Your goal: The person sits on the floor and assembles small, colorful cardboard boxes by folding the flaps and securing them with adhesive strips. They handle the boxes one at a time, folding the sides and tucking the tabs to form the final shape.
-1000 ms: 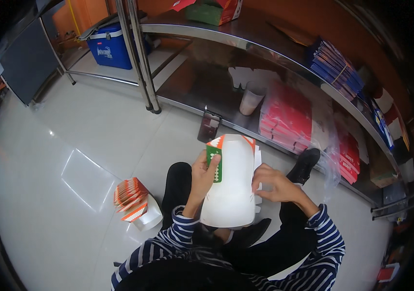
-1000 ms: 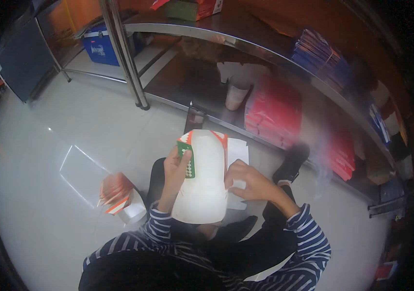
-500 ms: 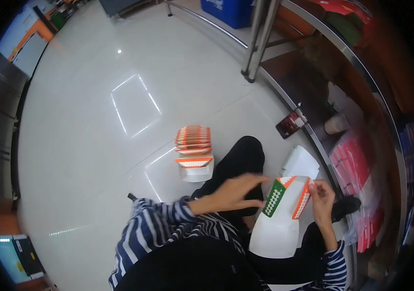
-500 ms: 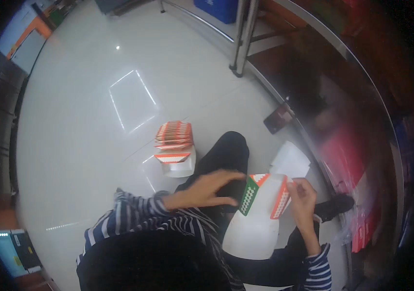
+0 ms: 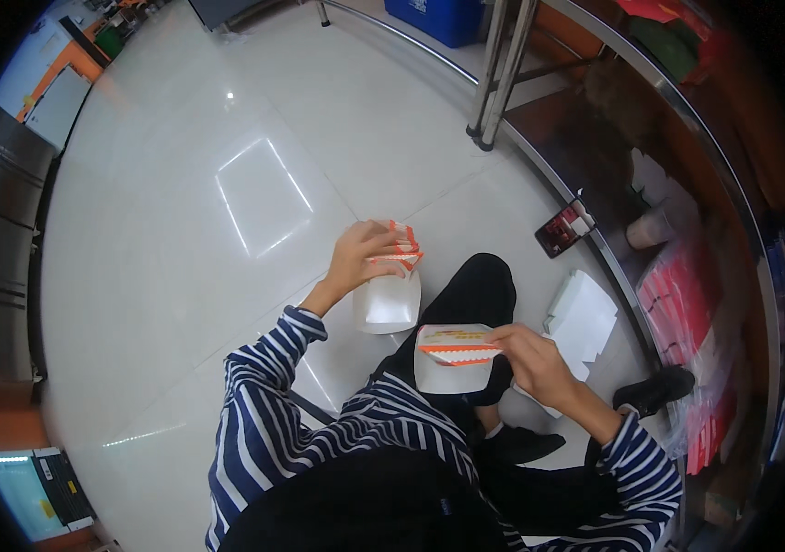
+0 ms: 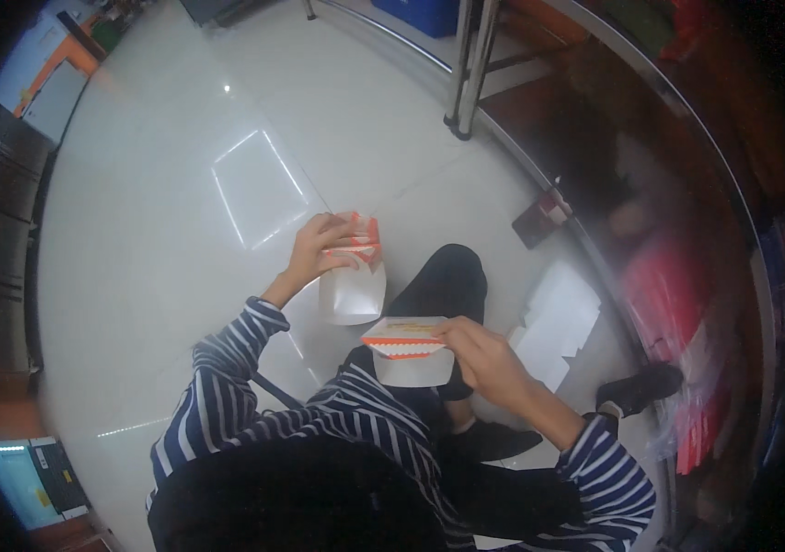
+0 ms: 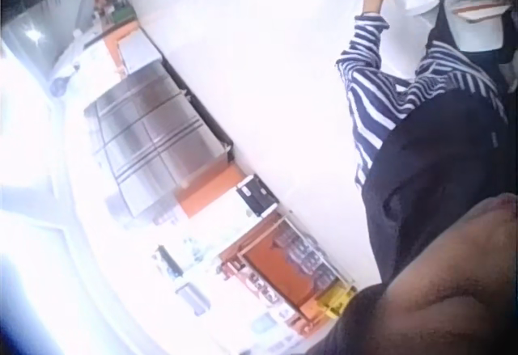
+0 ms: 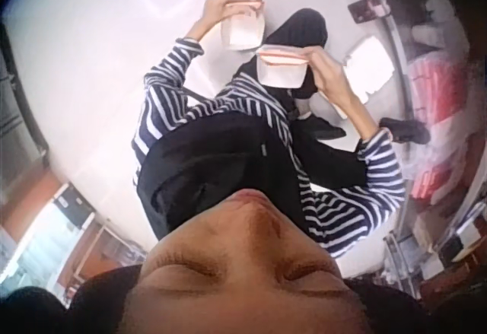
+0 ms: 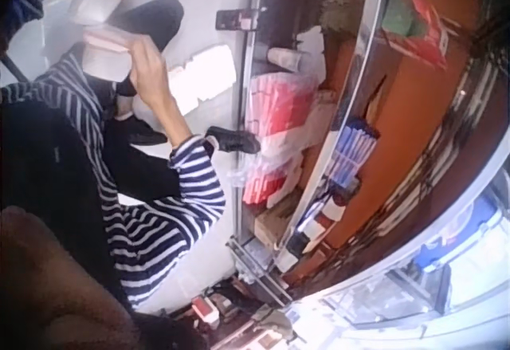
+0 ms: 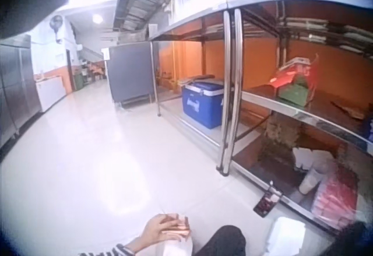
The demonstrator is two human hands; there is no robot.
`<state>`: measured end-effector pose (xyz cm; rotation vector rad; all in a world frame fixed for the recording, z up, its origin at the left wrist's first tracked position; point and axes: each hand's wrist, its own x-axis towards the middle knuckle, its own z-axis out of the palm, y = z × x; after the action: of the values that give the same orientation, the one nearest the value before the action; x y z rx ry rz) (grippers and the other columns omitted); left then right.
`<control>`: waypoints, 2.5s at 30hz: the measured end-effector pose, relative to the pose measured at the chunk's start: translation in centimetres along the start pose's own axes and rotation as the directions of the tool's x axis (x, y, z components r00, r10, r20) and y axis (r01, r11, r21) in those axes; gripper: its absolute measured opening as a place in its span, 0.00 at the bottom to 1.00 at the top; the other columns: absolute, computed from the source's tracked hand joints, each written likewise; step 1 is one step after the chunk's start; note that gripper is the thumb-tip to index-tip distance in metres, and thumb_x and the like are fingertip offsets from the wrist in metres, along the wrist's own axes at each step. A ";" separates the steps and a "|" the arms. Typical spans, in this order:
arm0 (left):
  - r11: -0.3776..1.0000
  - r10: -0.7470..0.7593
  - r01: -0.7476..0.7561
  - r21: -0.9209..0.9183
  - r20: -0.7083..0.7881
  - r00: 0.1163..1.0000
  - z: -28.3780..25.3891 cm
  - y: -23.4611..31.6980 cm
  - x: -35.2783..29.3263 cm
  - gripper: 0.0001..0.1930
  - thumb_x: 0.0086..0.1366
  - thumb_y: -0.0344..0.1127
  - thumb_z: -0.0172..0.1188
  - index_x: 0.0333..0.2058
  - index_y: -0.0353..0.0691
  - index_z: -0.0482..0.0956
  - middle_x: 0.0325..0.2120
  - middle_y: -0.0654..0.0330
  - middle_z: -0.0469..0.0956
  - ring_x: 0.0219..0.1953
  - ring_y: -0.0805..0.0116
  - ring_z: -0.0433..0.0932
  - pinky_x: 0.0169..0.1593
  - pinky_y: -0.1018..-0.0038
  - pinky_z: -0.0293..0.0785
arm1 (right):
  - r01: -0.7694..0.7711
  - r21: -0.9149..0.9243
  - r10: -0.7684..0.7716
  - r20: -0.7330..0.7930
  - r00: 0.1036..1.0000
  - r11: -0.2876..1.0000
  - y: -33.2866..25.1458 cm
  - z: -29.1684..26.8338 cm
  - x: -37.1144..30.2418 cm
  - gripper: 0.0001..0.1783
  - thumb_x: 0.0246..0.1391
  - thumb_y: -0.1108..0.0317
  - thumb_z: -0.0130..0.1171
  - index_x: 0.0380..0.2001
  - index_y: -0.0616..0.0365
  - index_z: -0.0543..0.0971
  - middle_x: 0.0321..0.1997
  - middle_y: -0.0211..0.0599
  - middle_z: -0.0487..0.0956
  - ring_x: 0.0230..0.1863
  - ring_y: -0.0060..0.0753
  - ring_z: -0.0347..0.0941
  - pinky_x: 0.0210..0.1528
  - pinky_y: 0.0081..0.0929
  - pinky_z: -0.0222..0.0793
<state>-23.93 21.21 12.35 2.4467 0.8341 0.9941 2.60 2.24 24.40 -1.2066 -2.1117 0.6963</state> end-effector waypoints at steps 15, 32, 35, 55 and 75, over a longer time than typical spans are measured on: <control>0.962 0.262 -0.236 0.140 -0.213 0.941 0.2 0.0 0.5 0.08 0.47 0.34 0.66 0.26 0.39 0.79 0.19 0.61 0.74 0.18 0.67 0.73 0.20 0.75 0.68 | 0.167 0.071 -0.143 -0.265 0.954 0.983 3.4 7.0 7.9 0.09 0.44 0.87 0.51 0.31 0.67 0.72 0.36 0.44 0.77 0.34 0.41 0.75 0.34 0.26 0.72; 0.986 -0.024 0.011 -0.166 -0.081 0.996 0.1 -0.8 1.2 0.06 0.53 0.33 0.63 0.26 0.37 0.81 0.26 0.58 0.80 0.30 0.62 0.80 0.32 0.73 0.74 | 0.088 -0.358 -0.203 -0.300 0.932 0.930 6.1 12.7 8.4 0.11 0.40 0.78 0.57 0.31 0.63 0.71 0.39 0.43 0.73 0.39 0.45 0.73 0.37 0.35 0.71; 0.995 -0.008 0.002 -0.096 -0.065 0.998 0.1 -1.1 1.0 0.05 0.53 0.32 0.62 0.26 0.37 0.82 0.26 0.57 0.80 0.29 0.62 0.79 0.31 0.73 0.74 | -0.070 -0.431 -0.255 -0.649 0.717 0.900 4.3 14.6 6.9 0.09 0.42 0.75 0.58 0.29 0.62 0.71 0.34 0.41 0.72 0.32 0.42 0.71 0.32 0.36 0.65; 0.999 0.000 -0.010 0.030 0.312 0.950 -2.0 1.5 3.2 0.22 0.53 0.47 0.60 0.44 0.41 0.75 0.44 0.53 0.73 0.53 0.53 0.62 0.55 0.64 0.57 | -0.502 0.156 0.524 -0.318 0.790 0.851 5.2 23.3 5.2 0.13 0.43 0.69 0.56 0.36 0.56 0.78 0.46 0.45 0.74 0.46 0.44 0.70 0.44 0.36 0.69; 0.712 0.235 0.205 -0.671 0.504 0.831 11.6 19.6 3.4 0.06 0.58 0.31 0.58 0.29 0.35 0.80 0.26 0.57 0.79 0.30 0.64 0.76 0.36 0.74 0.70 | -0.937 0.345 0.743 -0.643 -0.188 0.061 14.6 16.3 -12.7 0.11 0.44 0.61 0.60 0.32 0.52 0.78 0.41 0.36 0.72 0.44 0.46 0.67 0.43 0.44 0.68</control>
<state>-6.06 7.30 16.54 1.8681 0.1526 0.4021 4.28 -4.76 0.11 -2.6029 -0.3027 0.2521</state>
